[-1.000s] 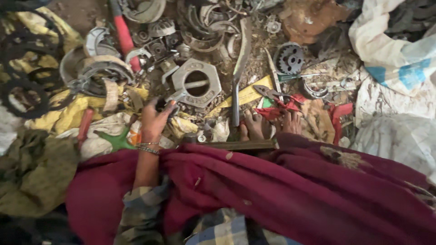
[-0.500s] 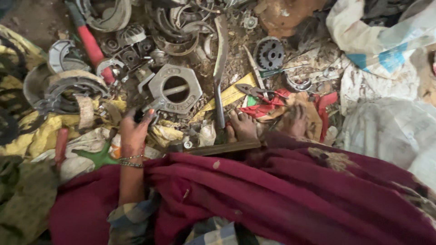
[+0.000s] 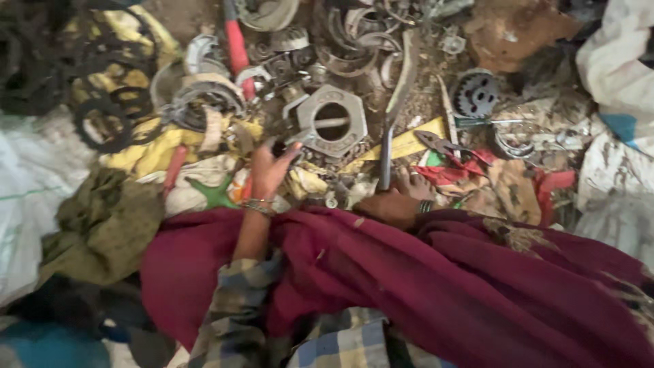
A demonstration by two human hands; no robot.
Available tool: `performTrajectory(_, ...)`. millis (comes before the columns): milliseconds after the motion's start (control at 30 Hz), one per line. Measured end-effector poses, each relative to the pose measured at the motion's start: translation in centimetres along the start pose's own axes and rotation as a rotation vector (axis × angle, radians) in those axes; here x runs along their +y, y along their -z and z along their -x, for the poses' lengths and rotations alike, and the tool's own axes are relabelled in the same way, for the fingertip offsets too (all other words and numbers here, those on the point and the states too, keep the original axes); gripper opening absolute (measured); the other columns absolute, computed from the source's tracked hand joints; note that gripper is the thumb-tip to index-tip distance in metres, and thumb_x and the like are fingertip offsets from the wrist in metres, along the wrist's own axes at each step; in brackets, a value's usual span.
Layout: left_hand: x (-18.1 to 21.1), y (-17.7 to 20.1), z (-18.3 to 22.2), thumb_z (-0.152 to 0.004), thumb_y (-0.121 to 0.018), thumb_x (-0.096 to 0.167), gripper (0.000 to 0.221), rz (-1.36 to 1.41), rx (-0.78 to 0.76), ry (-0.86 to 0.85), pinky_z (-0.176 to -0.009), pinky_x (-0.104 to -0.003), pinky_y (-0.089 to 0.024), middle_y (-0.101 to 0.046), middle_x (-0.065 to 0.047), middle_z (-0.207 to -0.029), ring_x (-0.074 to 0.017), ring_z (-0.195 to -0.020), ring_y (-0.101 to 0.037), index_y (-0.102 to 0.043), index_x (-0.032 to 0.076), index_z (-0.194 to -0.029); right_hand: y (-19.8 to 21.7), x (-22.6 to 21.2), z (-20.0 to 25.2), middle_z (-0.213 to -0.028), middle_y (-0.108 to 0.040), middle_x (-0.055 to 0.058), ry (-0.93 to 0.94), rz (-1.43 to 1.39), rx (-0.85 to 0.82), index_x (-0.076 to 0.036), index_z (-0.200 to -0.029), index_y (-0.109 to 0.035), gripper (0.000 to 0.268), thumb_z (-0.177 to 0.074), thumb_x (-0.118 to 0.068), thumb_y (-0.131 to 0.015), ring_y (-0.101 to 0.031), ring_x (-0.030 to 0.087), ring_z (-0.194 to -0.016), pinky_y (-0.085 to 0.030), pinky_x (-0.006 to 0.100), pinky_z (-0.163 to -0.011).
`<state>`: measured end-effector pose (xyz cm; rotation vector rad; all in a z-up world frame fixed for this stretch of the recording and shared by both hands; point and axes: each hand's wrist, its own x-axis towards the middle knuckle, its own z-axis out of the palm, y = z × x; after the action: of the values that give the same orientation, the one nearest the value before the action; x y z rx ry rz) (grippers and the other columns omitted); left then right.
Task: The person sits on the floor surrounded by scrap metal and uses a hammer and pliers to repair a small metal component. They repeatedly strike the part with the hammer and adjust it with pliers.
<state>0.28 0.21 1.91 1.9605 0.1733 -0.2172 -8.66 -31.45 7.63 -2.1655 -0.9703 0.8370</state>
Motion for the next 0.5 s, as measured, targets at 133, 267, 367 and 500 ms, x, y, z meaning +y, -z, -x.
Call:
performTrajectory(133, 0.0, -0.3, 0.2, -0.082, -0.084, 0.044, 0.05, -0.012, 0.035, -0.072, -0.075, -0.039, -0.055, -0.078, -0.015, -0.092, -0.0253, -0.078, -0.072, -0.074, 0.002, -0.108, -1.1, -1.1, -2.7, -0.11, -0.073, 0.021, -0.045, -0.029, -0.172, -0.007, -0.129, -0.061, 0.046, -0.086, -0.023, -0.069, -0.071, 0.038, -0.096, -0.057, 0.046, -0.083)
performTrajectory(267, -0.2, -0.4, 0.1, -0.078, -0.086, 0.044, 0.053, -0.015, 0.0, 0.002, -0.074, -0.039, -0.056, -0.078, -0.016, -0.091, -0.0266, -0.078, -0.075, -0.072, 0.0, -0.105, -1.1, -1.6, -3.2, -0.109, -0.073, 0.022, -0.15, -0.062, -0.279, -0.007, -0.13, -0.06, 0.049, -0.086, -0.025, -0.07, -0.072, 0.037, -0.096, -0.057, 0.046, -0.083)
performTrajectory(367, -0.3, -0.4, 0.2, -0.077, -0.085, 0.043, 0.05, 0.014, -0.005, -0.035, -0.075, -0.039, -0.057, -0.079, -0.016, -0.09, -0.029, -0.08, -0.077, -0.074, 0.001, -0.102, -1.1, -1.7, -3.6, -0.109, -0.073, 0.022, -0.217, -0.063, -0.306, -0.007, -0.131, -0.06, 0.051, -0.086, -0.027, -0.071, -0.072, 0.036, -0.095, -0.058, 0.045, -0.083)
performTrajectory(500, -0.6, -0.2, -0.3, -0.08, -0.084, 0.048, 0.056, -0.159, 0.052, -0.075, -0.078, -0.044, -0.056, -0.075, -0.021, -0.094, -0.039, -0.086, -0.073, -0.073, 0.001, -0.108, -0.9, -1.9, -2.8, -0.108, -0.073, 0.023, -0.333, -0.077, -0.293, -0.007, -0.132, -0.059, 0.053, -0.085, -0.029, -0.072, -0.072, 0.035, -0.094, -0.058, 0.045, -0.083)
